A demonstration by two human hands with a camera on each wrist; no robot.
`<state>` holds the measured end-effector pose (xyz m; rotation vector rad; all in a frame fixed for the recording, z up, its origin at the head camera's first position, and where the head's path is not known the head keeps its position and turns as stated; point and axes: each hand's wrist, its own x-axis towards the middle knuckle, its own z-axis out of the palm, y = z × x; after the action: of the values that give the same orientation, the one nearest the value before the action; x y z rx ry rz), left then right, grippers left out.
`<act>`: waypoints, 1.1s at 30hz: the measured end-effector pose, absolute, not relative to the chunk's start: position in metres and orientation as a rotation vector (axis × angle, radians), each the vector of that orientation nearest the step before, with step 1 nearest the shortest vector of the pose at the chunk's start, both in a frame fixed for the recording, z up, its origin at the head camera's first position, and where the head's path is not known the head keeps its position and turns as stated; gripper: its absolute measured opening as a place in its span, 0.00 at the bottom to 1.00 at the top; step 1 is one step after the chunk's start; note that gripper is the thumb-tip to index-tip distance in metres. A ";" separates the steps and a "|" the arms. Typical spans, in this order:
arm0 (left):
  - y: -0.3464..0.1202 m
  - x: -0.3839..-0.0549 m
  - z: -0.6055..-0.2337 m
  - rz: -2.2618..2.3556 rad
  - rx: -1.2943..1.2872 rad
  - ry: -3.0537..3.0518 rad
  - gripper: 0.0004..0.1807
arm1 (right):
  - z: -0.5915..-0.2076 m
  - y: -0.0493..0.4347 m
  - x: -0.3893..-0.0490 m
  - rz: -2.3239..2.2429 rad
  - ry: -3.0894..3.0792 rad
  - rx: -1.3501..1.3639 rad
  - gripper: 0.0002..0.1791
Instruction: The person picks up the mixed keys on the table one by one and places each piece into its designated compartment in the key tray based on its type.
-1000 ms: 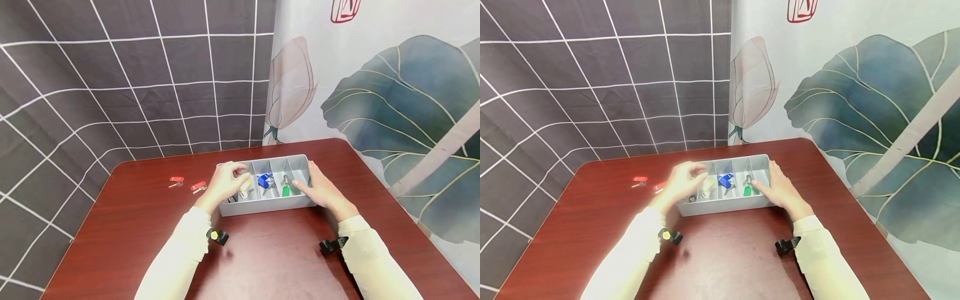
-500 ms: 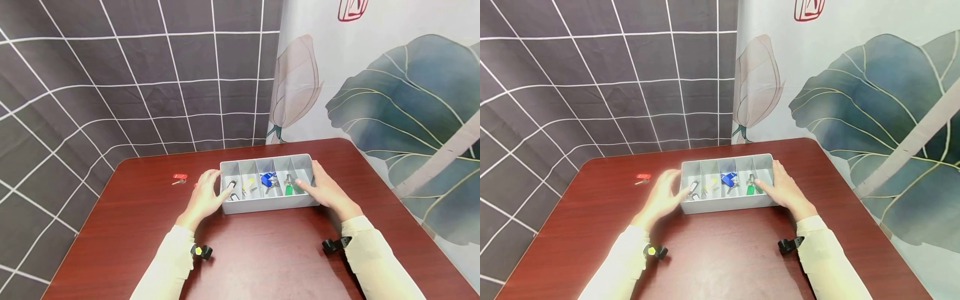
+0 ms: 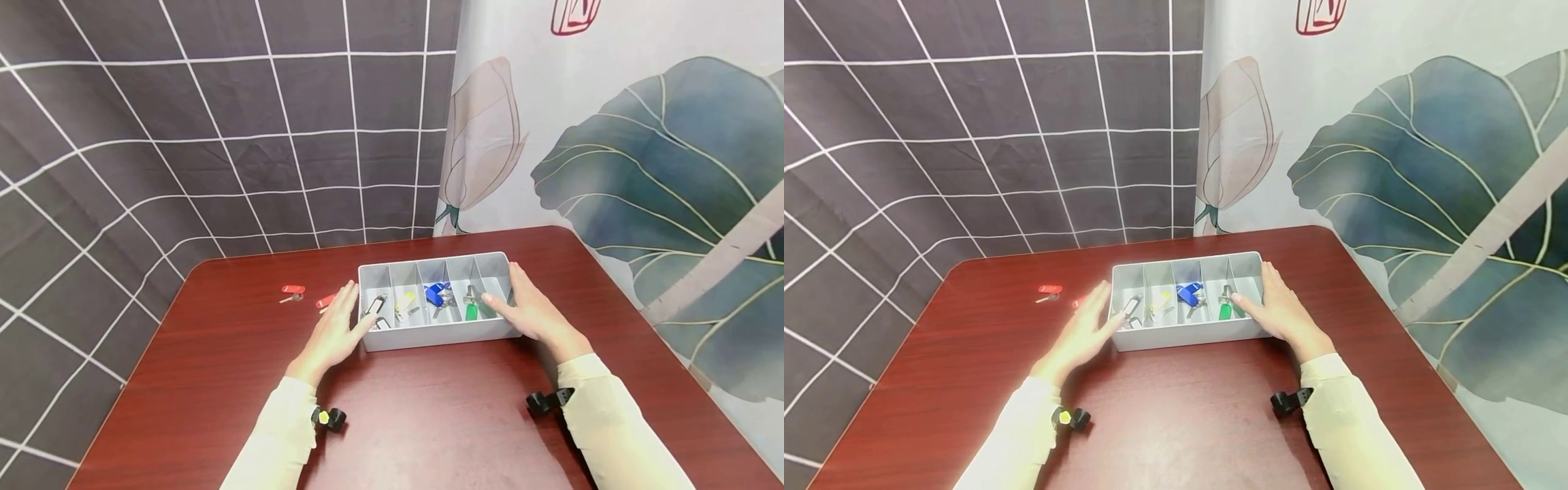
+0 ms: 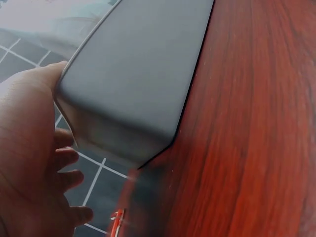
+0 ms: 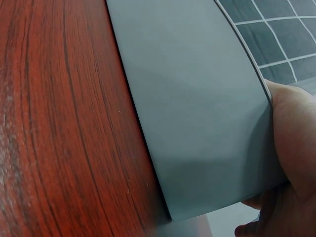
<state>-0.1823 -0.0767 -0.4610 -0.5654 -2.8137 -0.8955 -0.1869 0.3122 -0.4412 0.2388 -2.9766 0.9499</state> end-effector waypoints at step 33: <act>-0.138 -0.182 -0.461 -0.869 -0.610 -2.807 0.40 | -0.444 0.252 -0.196 0.918 -2.971 0.256 0.59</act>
<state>-0.1815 -0.1377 -0.4613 -0.6105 -2.8068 -0.8688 -0.1955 0.2524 -0.4438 0.2561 -2.9711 0.9179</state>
